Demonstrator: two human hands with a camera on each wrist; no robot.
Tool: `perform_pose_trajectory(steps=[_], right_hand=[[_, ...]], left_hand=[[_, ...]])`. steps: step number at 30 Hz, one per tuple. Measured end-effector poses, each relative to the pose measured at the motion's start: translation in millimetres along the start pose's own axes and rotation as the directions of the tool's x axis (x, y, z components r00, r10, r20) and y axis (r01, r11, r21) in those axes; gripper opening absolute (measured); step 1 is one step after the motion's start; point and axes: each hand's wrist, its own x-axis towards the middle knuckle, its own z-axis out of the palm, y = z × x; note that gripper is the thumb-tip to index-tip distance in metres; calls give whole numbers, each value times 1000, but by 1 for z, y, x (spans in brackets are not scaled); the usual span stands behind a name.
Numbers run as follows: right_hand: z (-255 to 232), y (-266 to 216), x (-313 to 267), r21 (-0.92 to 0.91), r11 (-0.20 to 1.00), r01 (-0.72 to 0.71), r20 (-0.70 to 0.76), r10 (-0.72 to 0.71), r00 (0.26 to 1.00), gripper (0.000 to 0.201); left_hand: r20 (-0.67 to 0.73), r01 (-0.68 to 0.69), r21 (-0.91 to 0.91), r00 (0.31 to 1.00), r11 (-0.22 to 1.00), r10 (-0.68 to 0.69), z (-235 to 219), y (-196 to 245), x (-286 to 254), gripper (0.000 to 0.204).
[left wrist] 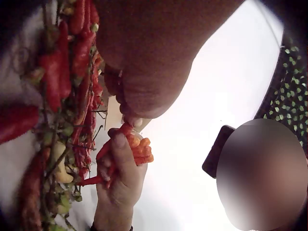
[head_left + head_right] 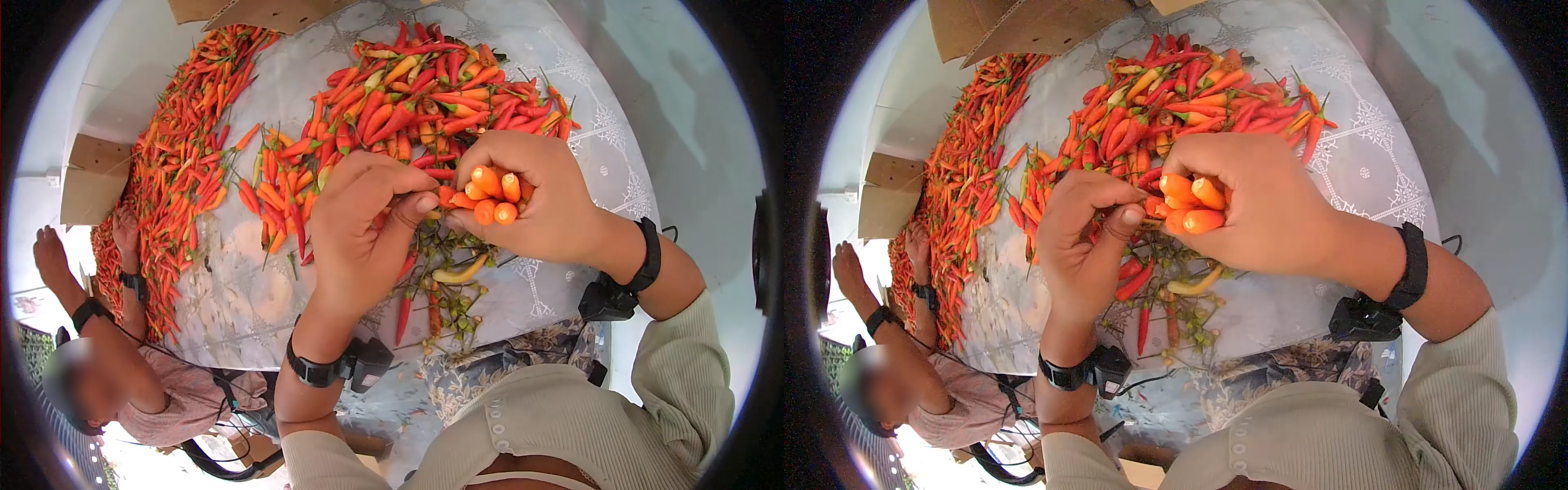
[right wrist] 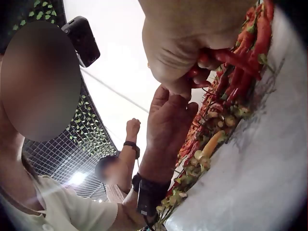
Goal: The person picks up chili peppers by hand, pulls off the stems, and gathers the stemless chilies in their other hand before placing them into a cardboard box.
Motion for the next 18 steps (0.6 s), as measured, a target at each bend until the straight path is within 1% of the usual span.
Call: perform_pose_trajectory(steps=[2,3,6,8,11,12,14,15,17,18], right_hand=[[1,1,0,3,1000,20,-6,-20,1000,23],[1,0,0,4,1000,30,-9,-30,999,22],[-1,-2,-1,7,1000,-15,37,14,999,22],[1,1,0,21,998,52,20,-53,998,23],[-1,6,1,8,993,121,15,-121,993,26],[-1,7,1,2,990,139,19,-139,990,28],[0,3,0,136,990,-35,-21,38,999,25],[-1,1,0,203,972,-119,-33,129,991,23],[-4,6,5,287,933,-218,-32,237,971,23],[-5,7,7,329,906,-265,-26,290,957,24]], left_hand=[[1,31,7,1000,999,-31,-1,2,-1,8],[14,50,-73,999,996,-49,-1,-1,-1,8],[61,123,-283,992,951,-111,-3,-8,-4,7],[104,180,-392,983,902,-151,-4,-7,-3,6],[143,240,-428,970,871,-196,-5,-5,-3,6],[143,242,-411,969,879,-200,-6,-4,-3,4],[146,245,-380,968,892,-204,-9,-3,-4,3],[105,179,-339,983,924,-152,-11,-5,-3,3],[28,47,-245,999,968,-42,-14,-11,0,5],[-33,72,-223,996,972,-81,-16,-14,0,6]])
